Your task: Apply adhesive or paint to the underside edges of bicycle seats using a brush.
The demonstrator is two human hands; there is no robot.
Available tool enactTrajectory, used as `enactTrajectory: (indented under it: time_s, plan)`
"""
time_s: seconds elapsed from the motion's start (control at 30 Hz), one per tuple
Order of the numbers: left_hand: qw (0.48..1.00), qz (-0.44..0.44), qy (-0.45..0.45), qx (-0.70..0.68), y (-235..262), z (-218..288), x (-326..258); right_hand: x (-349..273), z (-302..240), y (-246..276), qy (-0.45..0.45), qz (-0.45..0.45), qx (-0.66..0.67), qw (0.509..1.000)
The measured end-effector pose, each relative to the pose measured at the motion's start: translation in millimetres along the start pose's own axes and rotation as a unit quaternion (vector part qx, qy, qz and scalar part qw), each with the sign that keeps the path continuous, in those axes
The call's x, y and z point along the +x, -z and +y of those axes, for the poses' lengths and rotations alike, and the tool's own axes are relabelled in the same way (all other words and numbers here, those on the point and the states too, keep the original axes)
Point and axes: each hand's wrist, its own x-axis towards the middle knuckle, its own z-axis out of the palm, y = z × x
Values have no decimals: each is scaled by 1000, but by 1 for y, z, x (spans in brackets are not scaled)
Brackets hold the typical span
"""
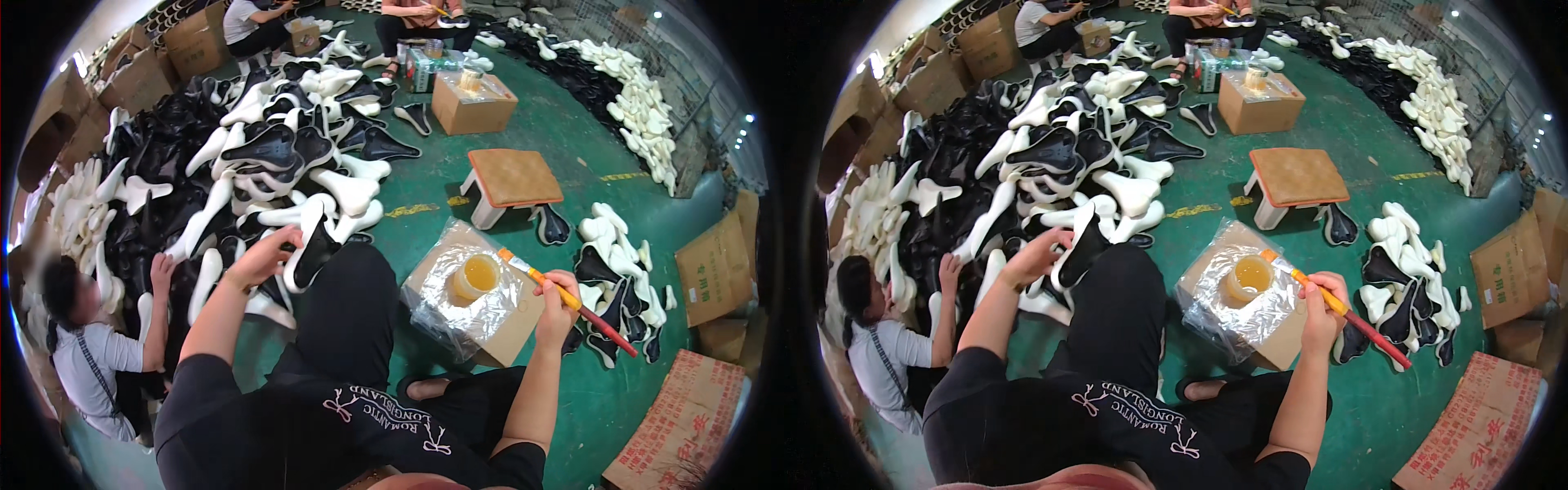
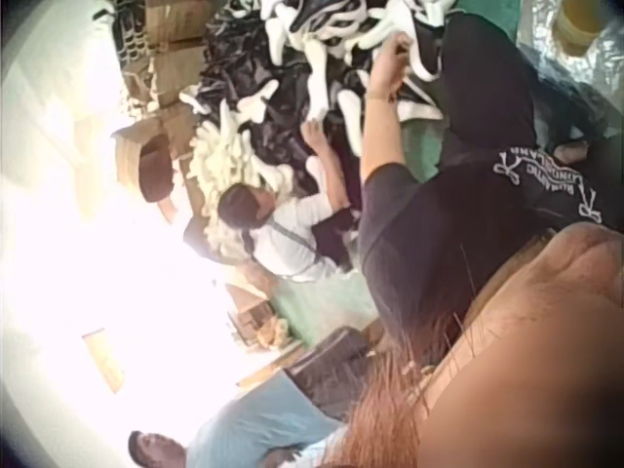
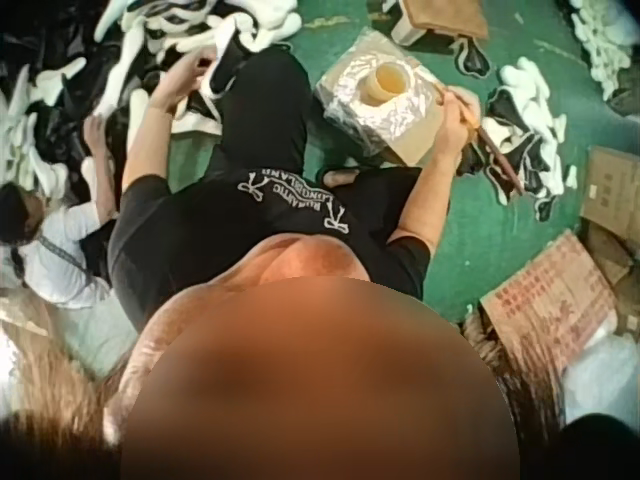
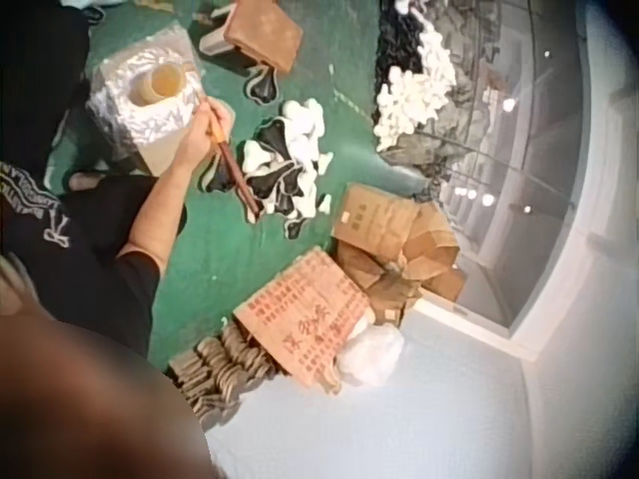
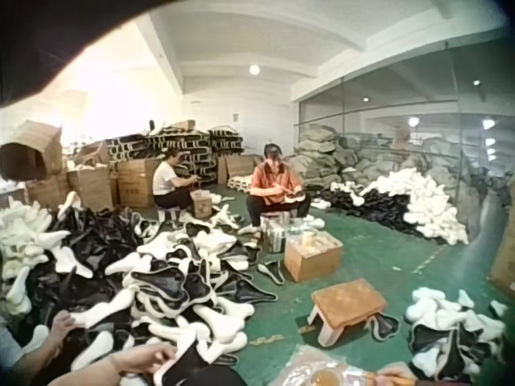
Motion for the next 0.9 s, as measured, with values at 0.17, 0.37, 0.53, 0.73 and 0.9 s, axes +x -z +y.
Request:
enactTrajectory:
  time_s: [0.17,0.37,0.53,0.73,0.9]
  plan:
    - [986,87,68,-123,-1,-47,14,-8,17,1,15,-5,-41,999]
    - [942,108,-241,206,-23,-8,13,-16,45,21,-19,-10,-101,995]
    - [932,32,-361,-2,-104,59,9,-20,56,12,-84,-26,-113,990]
    - [916,-285,-220,-179,-153,57,55,-17,72,0,-122,-55,-213,968]
    - [934,-318,63,-152,-157,29,72,-19,96,-2,-109,-80,-244,960]
